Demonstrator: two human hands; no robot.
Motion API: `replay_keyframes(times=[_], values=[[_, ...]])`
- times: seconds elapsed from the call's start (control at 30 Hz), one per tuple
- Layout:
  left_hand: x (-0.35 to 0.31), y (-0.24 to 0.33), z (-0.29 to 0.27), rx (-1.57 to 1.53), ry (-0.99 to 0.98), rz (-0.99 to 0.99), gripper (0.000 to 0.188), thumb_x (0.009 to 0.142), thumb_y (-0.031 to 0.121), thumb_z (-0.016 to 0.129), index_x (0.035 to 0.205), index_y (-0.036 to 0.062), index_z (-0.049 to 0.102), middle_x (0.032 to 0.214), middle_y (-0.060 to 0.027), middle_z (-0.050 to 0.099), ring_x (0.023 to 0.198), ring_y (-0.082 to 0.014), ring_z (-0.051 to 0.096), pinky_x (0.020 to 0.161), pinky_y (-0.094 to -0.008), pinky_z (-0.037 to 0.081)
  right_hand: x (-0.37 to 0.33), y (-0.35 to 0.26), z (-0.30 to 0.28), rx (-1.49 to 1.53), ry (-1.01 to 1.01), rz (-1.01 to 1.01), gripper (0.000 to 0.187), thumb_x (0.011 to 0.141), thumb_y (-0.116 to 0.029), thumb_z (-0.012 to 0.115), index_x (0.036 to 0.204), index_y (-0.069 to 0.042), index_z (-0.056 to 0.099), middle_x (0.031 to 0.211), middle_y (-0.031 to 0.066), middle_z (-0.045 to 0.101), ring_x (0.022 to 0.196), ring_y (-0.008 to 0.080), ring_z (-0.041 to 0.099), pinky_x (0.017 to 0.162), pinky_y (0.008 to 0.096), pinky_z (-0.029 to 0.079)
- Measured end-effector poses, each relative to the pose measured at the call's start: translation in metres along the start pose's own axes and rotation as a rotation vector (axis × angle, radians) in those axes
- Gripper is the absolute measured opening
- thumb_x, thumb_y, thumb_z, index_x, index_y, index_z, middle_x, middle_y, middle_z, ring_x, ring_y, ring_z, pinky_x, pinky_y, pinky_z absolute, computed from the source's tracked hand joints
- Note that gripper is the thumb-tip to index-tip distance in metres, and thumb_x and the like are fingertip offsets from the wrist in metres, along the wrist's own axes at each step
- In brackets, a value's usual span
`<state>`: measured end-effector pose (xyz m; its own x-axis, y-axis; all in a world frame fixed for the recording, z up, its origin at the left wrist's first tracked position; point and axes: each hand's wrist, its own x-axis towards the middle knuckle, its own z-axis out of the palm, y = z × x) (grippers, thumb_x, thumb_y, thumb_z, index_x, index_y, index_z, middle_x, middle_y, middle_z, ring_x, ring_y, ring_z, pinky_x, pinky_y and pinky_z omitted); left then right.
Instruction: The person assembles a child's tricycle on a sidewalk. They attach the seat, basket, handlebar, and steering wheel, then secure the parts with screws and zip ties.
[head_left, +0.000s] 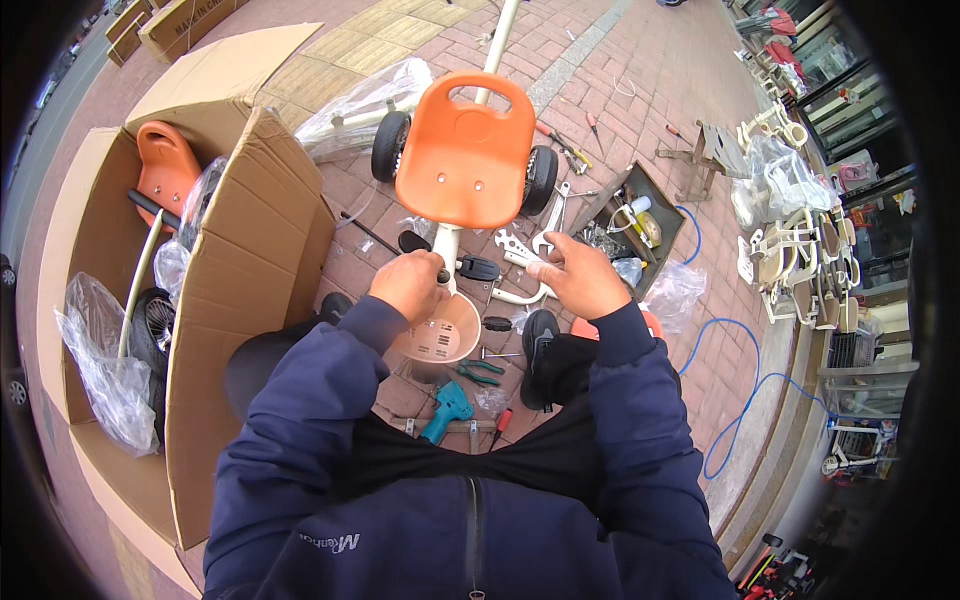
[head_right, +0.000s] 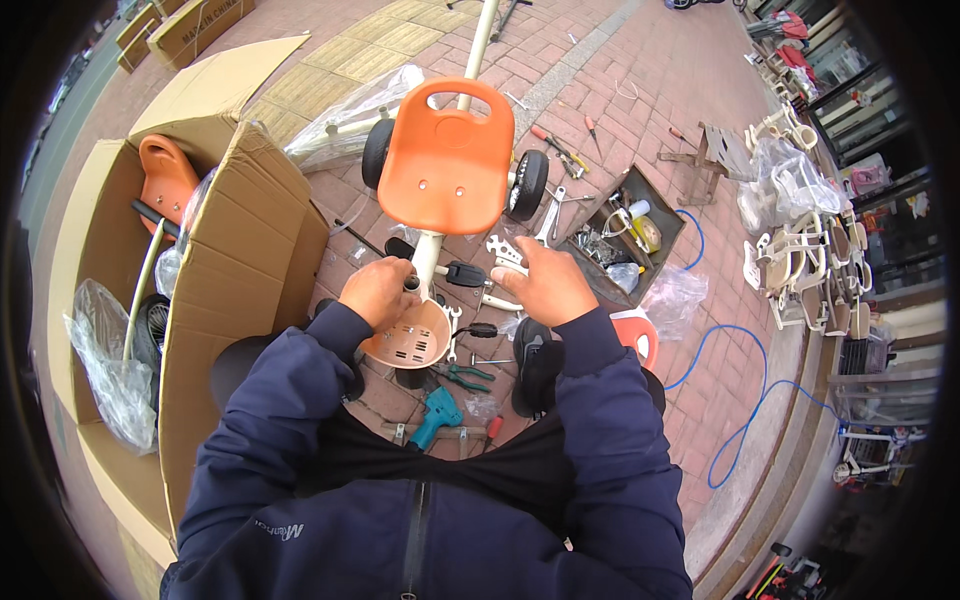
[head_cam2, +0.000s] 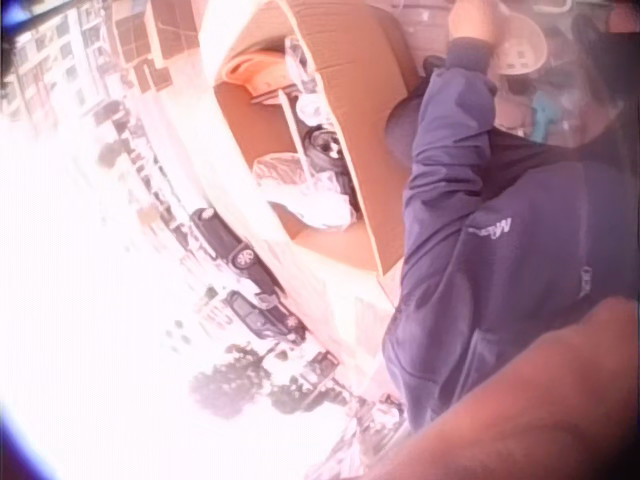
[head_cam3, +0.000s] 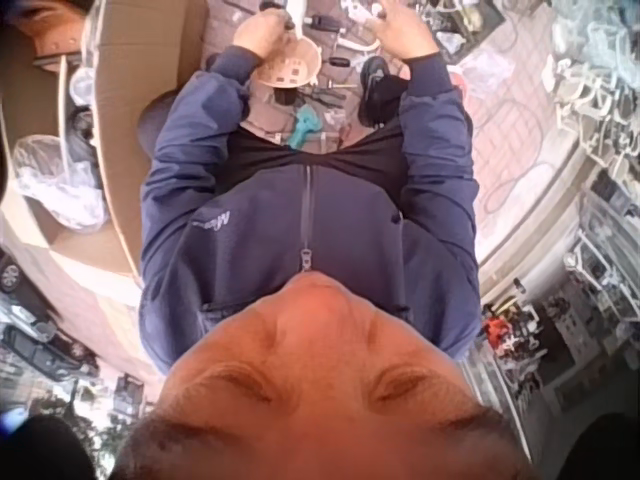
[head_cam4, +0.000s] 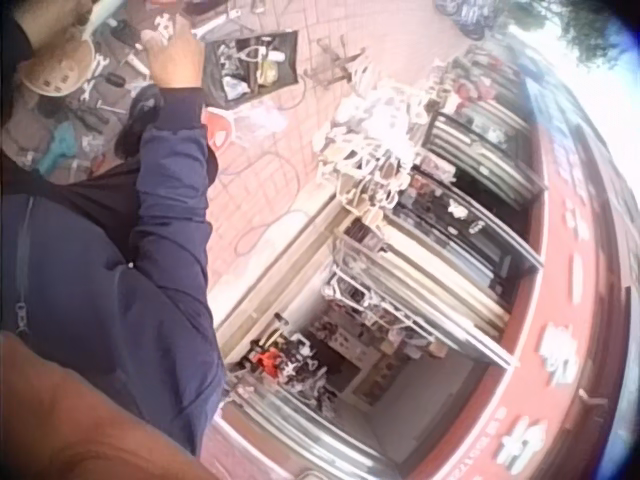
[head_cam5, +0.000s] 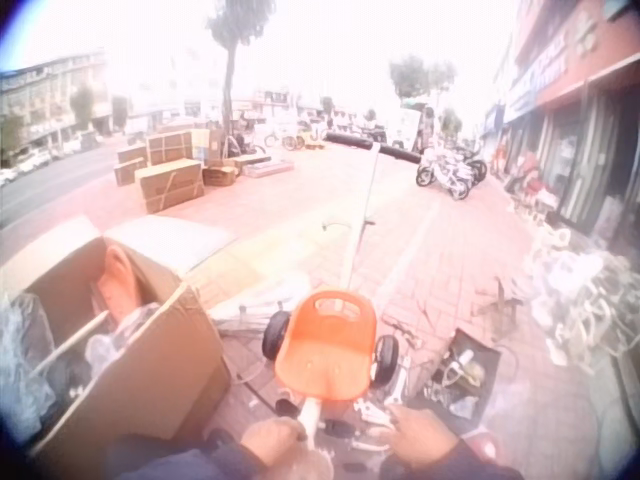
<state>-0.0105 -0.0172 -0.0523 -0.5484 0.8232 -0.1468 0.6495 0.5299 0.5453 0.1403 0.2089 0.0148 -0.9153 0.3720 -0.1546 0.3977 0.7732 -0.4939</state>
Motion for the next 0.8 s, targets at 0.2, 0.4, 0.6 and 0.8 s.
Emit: replay_keyframes(times=[0.2,0.4,0.6,0.8], values=[[-0.012,0.008,-0.014,0.048,0.019,-0.025,0.036,0.080,0.026,0.079,0.105,0.0025,0.068,0.099,-0.0164,0.068,0.097,-0.0372,0.066,0.085,-0.0462,0.052,-0.004,0.013,-0.007,0.122,0.044,0.071,0.057,0.087,-0.034,0.073,0.128,0.003,0.059,0.102,0.0249,0.071,0.092,0.0402,0.069,0.083,0.0438,0.054],[-0.024,0.022,-0.060,-0.022,0.213,-0.035,0.037,0.082,0.026,0.077,0.108,0.0005,0.068,0.095,-0.0166,0.070,0.090,-0.0377,0.067,0.081,-0.0445,0.052,-0.004,0.015,-0.005,0.064,0.021,0.050,0.054,0.086,-0.030,0.075,0.127,0.002,0.060,0.104,0.0260,0.071,0.093,0.0400,0.070,0.081,0.0437,0.055],[-0.113,-0.019,-0.127,-0.039,0.774,-0.184,0.038,0.081,0.020,0.078,0.111,-0.0009,0.068,0.096,-0.0165,0.070,0.092,-0.0352,0.065,0.085,-0.0415,0.051,-0.002,0.002,-0.002,0.043,-0.042,-0.024,0.054,0.086,-0.026,0.074,0.128,0.004,0.059,0.101,0.0258,0.071,0.092,0.0395,0.071,0.081,0.0426,0.055],[-0.285,-0.089,-0.152,0.312,0.719,-0.775,0.050,0.083,0.039,0.076,0.110,-0.0022,0.067,0.098,-0.0204,0.070,0.093,-0.0388,0.067,0.083,-0.0475,0.051,-0.005,-0.006,0.004,0.001,-0.115,-0.127,0.053,0.085,-0.019,0.074,0.128,0.007,0.058,0.100,0.0258,0.072,0.092,0.0360,0.072,0.082,0.0394,0.055]])
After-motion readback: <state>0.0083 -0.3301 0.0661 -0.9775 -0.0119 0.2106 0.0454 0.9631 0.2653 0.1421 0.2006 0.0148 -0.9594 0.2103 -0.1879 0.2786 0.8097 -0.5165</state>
